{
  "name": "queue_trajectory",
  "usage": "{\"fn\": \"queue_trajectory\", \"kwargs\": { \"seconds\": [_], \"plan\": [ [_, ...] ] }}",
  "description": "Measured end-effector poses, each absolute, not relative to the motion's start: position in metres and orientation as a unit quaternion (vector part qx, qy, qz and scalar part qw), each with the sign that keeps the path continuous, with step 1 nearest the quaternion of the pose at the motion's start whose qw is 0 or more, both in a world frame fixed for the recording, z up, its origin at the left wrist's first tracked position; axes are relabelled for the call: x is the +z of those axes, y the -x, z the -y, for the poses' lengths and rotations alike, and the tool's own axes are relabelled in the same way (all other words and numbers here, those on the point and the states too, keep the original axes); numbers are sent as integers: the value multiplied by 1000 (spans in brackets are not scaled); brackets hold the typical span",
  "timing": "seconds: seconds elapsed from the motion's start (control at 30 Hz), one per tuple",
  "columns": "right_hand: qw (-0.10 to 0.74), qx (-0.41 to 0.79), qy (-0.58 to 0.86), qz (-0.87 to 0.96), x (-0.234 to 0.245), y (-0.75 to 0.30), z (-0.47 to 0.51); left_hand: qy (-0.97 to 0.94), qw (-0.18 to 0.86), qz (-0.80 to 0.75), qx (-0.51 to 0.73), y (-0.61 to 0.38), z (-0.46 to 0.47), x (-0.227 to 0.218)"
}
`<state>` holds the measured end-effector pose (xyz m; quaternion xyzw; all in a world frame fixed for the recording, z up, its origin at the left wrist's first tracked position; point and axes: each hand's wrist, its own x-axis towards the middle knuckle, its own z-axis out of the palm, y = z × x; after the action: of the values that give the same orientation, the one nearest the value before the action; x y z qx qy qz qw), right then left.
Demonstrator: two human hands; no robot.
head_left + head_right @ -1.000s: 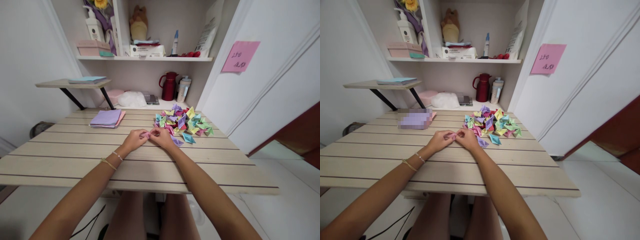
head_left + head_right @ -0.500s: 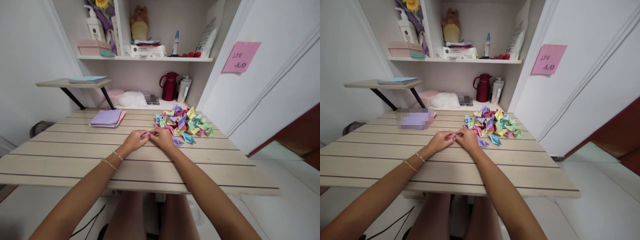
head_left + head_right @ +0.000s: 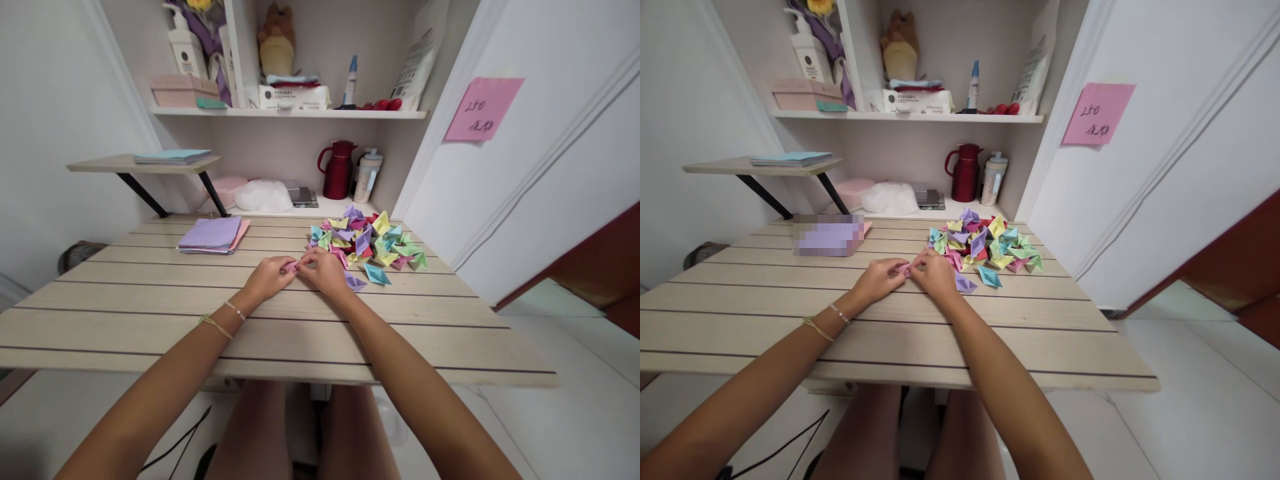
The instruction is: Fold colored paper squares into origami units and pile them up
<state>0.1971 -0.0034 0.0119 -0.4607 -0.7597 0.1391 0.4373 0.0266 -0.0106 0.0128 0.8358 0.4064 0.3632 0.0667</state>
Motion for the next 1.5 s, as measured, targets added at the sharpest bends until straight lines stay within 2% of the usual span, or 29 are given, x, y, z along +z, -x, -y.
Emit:
{"fn": "queue_trajectory", "kwargs": {
  "seconds": [0.33, 0.67, 0.9, 1.0, 1.2, 1.3, 1.4, 1.5],
  "plan": [
    [451, 154, 458, 751, 6, -200, -1, -838, 66, -398, 366, -20, 8, 16],
    [439, 120, 454, 766, 10, -194, 6, -861, -20, -396, 318, -26, 14, 19],
    [453, 165, 452, 750, 6, -194, 3, -819, 17, -425, 386, -26, 13, 17],
    [453, 215, 440, 745, 4, -195, 1, -787, 85, -433, 431, -27, 10, 15],
    [516, 343, 447, 645, 1, -198, -5, -634, 370, -420, 533, -28, 1, 15],
    [545, 405, 449, 580, 0, -199, -9, -571, 481, -386, 541, -28, -2, 16],
    [550, 432, 435, 567, -1, -199, -10, -523, 559, -377, 521, -29, -1, 14],
    [542, 418, 421, 595, -2, -199, -9, -498, 583, -385, 513, -30, 1, 12]
  ]
}}
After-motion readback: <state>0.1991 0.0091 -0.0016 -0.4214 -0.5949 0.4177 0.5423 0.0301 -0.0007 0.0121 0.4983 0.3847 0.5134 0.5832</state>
